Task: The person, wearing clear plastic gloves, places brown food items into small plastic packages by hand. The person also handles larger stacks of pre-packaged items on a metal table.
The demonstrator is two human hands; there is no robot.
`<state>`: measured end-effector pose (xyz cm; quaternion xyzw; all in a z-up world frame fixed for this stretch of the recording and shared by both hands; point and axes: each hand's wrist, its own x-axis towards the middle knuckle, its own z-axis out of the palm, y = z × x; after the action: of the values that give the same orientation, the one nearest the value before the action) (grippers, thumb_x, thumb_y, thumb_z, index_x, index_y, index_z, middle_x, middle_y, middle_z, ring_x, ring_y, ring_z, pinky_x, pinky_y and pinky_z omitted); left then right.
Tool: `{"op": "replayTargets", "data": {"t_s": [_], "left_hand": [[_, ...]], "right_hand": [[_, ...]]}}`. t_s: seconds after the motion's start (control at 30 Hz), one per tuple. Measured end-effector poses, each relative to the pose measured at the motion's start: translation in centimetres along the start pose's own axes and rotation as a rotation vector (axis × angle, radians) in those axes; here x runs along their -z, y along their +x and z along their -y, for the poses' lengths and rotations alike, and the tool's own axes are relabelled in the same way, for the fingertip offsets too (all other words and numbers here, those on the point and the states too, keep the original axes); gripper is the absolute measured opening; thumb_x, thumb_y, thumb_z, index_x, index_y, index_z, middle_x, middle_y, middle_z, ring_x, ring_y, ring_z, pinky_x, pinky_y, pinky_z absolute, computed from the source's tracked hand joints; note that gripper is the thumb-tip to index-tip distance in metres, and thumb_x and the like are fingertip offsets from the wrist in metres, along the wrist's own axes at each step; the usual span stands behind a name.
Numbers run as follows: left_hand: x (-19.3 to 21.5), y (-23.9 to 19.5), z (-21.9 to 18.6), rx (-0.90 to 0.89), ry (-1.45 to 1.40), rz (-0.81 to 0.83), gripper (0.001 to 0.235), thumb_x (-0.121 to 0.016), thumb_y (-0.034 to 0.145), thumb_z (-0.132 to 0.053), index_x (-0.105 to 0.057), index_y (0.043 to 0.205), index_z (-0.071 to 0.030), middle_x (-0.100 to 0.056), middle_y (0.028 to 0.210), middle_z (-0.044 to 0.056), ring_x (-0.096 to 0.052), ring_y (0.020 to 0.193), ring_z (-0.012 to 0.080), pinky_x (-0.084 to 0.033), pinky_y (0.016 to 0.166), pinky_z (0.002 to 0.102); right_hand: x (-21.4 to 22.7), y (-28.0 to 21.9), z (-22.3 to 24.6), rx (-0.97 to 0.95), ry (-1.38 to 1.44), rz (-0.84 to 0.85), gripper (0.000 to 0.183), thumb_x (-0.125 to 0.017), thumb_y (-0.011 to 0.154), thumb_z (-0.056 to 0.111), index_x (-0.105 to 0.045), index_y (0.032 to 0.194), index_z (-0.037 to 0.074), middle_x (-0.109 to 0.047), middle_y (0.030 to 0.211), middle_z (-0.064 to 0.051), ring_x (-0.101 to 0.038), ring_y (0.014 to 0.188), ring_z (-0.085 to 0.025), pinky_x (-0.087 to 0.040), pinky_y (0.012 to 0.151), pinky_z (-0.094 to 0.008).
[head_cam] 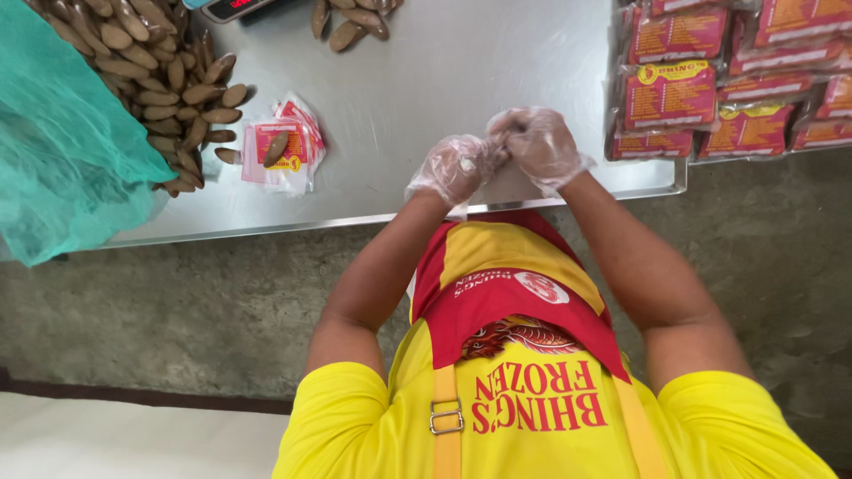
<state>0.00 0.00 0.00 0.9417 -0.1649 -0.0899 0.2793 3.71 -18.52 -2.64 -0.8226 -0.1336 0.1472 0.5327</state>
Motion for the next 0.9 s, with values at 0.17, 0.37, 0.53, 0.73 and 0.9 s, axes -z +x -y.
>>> {"op": "replayTargets", "data": {"t_s": [0.17, 0.37, 0.53, 0.73, 0.9], "left_hand": [[0.6, -0.9, 2.0, 0.165, -0.760, -0.006, 0.029, -0.064, 0.102, -0.031, -0.074, 0.092, -0.005, -0.069, 0.073, 0.008, -0.062, 0.065, 0.0146, -0.053, 0.062, 0.033], [-0.2, -3.1, 2.8, 0.400, -1.440, -0.115, 0.018, -0.069, 0.104, -0.015, -0.061, 0.105, 0.002, -0.064, 0.084, -0.001, -0.063, 0.074, 0.0100, -0.056, 0.067, 0.029], [5.3, -10.9, 1.9, -0.249, -1.760, -0.552, 0.050, -0.065, 0.098, 0.002, -0.050, 0.145, -0.003, -0.060, 0.081, -0.004, -0.061, 0.065, 0.0030, -0.058, 0.067, 0.025], [5.8, -11.5, 5.9, 0.053, -1.386, -0.297, 0.074, -0.077, 0.093, -0.021, -0.039, 0.155, -0.007, -0.066, 0.108, 0.005, -0.063, 0.097, 0.0130, -0.055, 0.091, 0.028], [-1.7, -10.0, 9.6, 0.071, -1.636, -0.095, 0.051, -0.071, 0.104, -0.044, -0.069, 0.120, 0.004, -0.075, 0.112, 0.012, -0.071, 0.103, 0.0195, -0.060, 0.093, 0.035]], "right_hand": [[-2.1, -2.8, -1.7, 0.045, 0.530, -0.645, 0.035, -0.069, 0.104, 0.008, -0.061, 0.136, -0.004, -0.062, 0.120, -0.014, -0.061, 0.108, -0.020, -0.060, 0.094, -0.036], [-6.1, -2.7, -0.2, -0.435, 1.208, 0.054, 0.055, -0.060, 0.097, 0.041, -0.048, 0.144, 0.015, -0.064, 0.131, -0.002, -0.068, 0.114, -0.015, -0.061, 0.086, -0.030], [-7.8, -0.2, -1.0, -0.611, 1.364, 0.233, 0.056, -0.065, 0.096, 0.045, -0.052, 0.144, 0.018, -0.071, 0.117, 0.001, -0.069, 0.100, -0.013, -0.057, 0.073, -0.028], [-9.3, -2.5, -1.3, -0.509, 1.527, 0.826, 0.055, -0.070, 0.105, 0.043, -0.057, 0.145, 0.008, -0.072, 0.099, -0.009, -0.065, 0.069, -0.012, -0.053, 0.054, -0.024], [-11.1, -2.1, -4.9, -0.448, 1.136, 0.825, 0.045, -0.074, 0.103, 0.034, -0.057, 0.140, 0.013, -0.070, 0.106, -0.014, -0.063, 0.084, -0.014, -0.048, 0.063, -0.025]]}}
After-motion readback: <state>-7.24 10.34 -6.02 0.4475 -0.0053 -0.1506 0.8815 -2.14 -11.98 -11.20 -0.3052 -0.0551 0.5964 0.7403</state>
